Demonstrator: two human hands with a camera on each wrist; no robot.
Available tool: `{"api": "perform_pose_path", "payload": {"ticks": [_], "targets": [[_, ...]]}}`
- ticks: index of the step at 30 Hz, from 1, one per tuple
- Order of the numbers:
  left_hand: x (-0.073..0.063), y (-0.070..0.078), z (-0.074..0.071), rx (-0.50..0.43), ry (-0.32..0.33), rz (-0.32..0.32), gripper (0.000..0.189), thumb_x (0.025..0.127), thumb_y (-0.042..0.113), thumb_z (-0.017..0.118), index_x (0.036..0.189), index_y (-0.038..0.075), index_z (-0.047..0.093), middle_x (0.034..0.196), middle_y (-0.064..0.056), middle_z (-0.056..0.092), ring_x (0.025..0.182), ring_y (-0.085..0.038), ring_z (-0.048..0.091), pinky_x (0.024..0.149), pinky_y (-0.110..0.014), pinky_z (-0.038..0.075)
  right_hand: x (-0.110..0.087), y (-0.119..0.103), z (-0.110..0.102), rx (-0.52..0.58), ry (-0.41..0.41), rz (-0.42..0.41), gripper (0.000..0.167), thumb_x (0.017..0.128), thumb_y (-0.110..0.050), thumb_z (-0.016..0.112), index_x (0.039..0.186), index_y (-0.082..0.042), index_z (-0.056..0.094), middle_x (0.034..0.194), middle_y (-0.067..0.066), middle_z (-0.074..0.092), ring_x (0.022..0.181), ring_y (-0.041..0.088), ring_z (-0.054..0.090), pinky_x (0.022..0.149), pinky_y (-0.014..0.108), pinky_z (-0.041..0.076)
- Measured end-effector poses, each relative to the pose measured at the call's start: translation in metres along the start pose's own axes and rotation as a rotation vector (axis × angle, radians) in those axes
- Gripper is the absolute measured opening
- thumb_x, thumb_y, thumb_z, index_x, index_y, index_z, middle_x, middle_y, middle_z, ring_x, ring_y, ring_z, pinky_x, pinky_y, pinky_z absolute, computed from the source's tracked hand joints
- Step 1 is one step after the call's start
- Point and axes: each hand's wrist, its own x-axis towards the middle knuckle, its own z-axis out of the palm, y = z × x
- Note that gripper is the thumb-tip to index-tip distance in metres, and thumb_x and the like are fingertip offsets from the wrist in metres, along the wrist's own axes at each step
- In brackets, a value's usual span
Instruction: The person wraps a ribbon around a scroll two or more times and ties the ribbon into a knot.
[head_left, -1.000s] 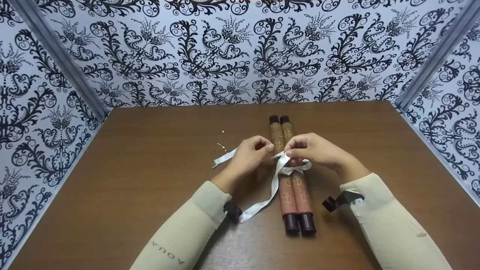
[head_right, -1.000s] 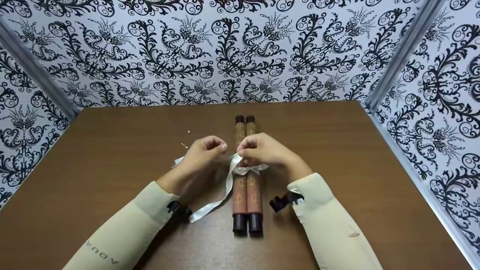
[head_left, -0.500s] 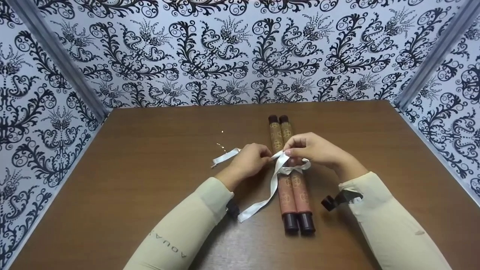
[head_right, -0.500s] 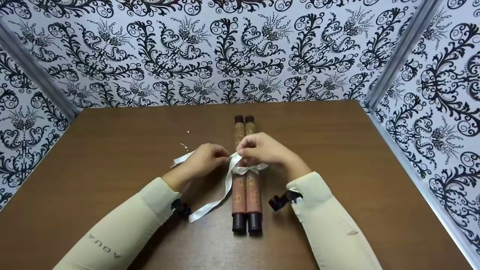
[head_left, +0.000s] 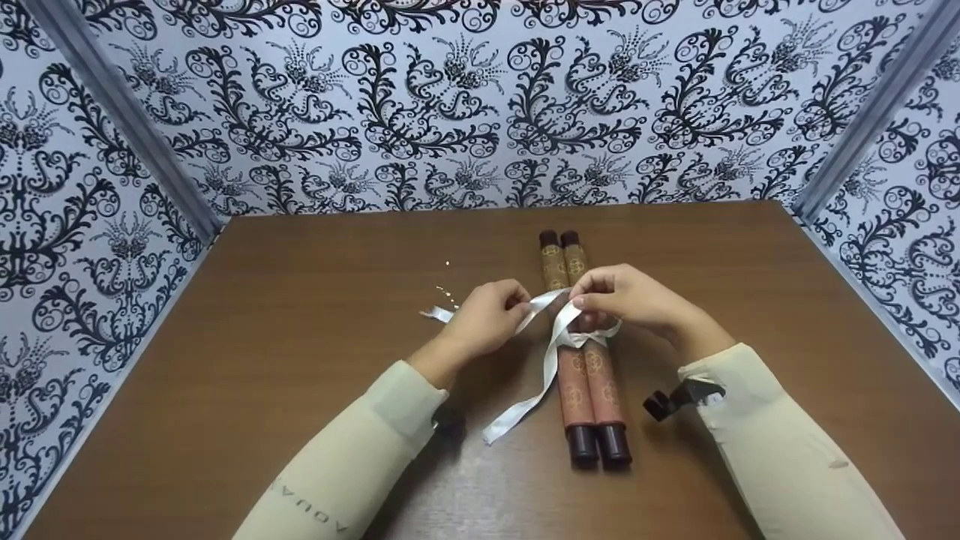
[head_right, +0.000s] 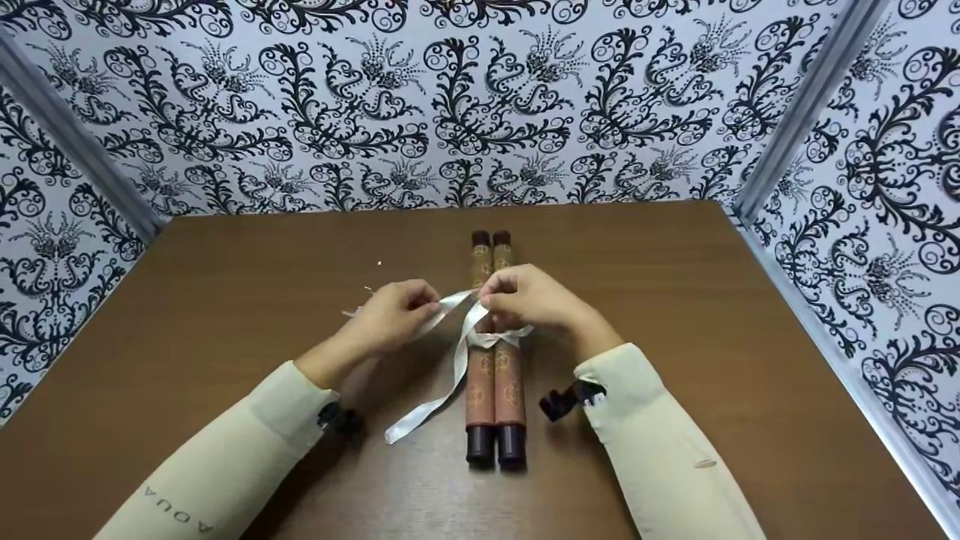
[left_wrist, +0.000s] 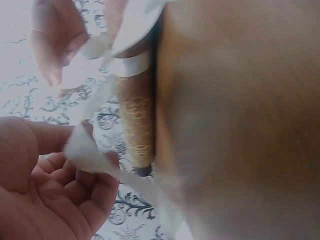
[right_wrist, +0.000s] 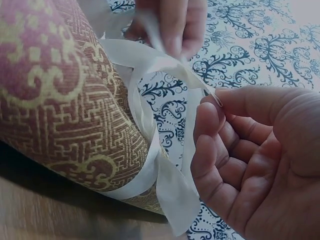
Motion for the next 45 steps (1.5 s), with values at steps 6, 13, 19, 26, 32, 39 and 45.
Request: {"api": "perform_pose_path", "payload": {"ticks": [6,13,19,26,32,39,45], "targets": [[-0.016,0.009,-0.008,-0.083,0.020,-0.006,0.010,0.099,0.013,0.065,0.097,0.007,0.073,0.079,0.002,0.063,0.071,-0.010,0.054,0.066,-0.026,0.046,0.000,0.000,-0.002,-0.015,0.030,0.001,0.025,0.100,-0.022,0.069,0.110,0.001,0.070,0.079,0.003,0.068,0.069,0.012,0.063,0.060,0.024,0.051],[-0.036,0.019,-0.008,-0.133,-0.005,-0.025,0.010,0.100,0.018,0.067,0.095,0.011,0.073,0.075,0.007,0.061,0.065,-0.007,0.053,0.061,-0.023,0.044,0.002,0.002,-0.004,0.000,0.057,0.013,0.021,0.100,-0.019,0.069,0.109,0.000,0.070,0.078,0.001,0.067,0.065,0.011,0.059,0.057,0.022,0.048],[-0.047,0.038,-0.004,-0.163,-0.061,0.019,0.010,0.100,0.018,0.067,0.096,0.012,0.074,0.075,0.009,0.060,0.066,-0.005,0.052,0.062,-0.021,0.043,0.002,0.003,-0.004,0.022,0.059,0.019,0.019,0.100,-0.020,0.069,0.109,-0.003,0.071,0.081,0.002,0.068,0.064,0.010,0.057,0.057,0.022,0.047],[-0.051,0.060,0.010,-0.179,-0.129,0.039,0.009,0.099,0.016,0.068,0.095,0.012,0.074,0.076,0.008,0.064,0.066,-0.003,0.053,0.063,-0.019,0.046,0.001,0.005,-0.004,-0.012,0.073,0.010,0.021,0.100,-0.022,0.070,0.109,-0.003,0.072,0.086,0.003,0.070,0.066,0.010,0.059,0.059,0.024,0.050],[-0.048,0.072,0.028,-0.161,-0.154,0.073,0.011,0.099,0.016,0.068,0.095,0.010,0.077,0.080,0.003,0.072,0.069,0.000,0.057,0.067,-0.017,0.050,0.002,0.006,-0.003,0.000,0.072,0.001,0.023,0.099,-0.021,0.070,0.109,0.000,0.071,0.085,0.002,0.070,0.069,0.011,0.062,0.061,0.024,0.052],[-0.044,0.087,0.049,-0.206,-0.202,0.057,0.014,0.099,0.011,0.066,0.104,0.009,0.079,0.090,0.002,0.077,0.077,0.003,0.060,0.074,-0.014,0.051,0.002,0.007,-0.003,0.002,0.084,0.005,0.021,0.098,-0.018,0.070,0.109,0.000,0.071,0.084,-0.001,0.069,0.070,0.009,0.060,0.064,0.023,0.052],[-0.042,0.096,0.061,-0.204,-0.264,0.030,0.014,0.098,0.010,0.069,0.109,0.010,0.078,0.093,0.003,0.079,0.072,0.003,0.063,0.071,-0.013,0.052,0.004,0.007,-0.001,0.016,0.074,-0.023,0.021,0.099,-0.017,0.070,0.108,0.002,0.070,0.080,-0.001,0.066,0.065,0.009,0.056,0.060,0.022,0.048]]}}
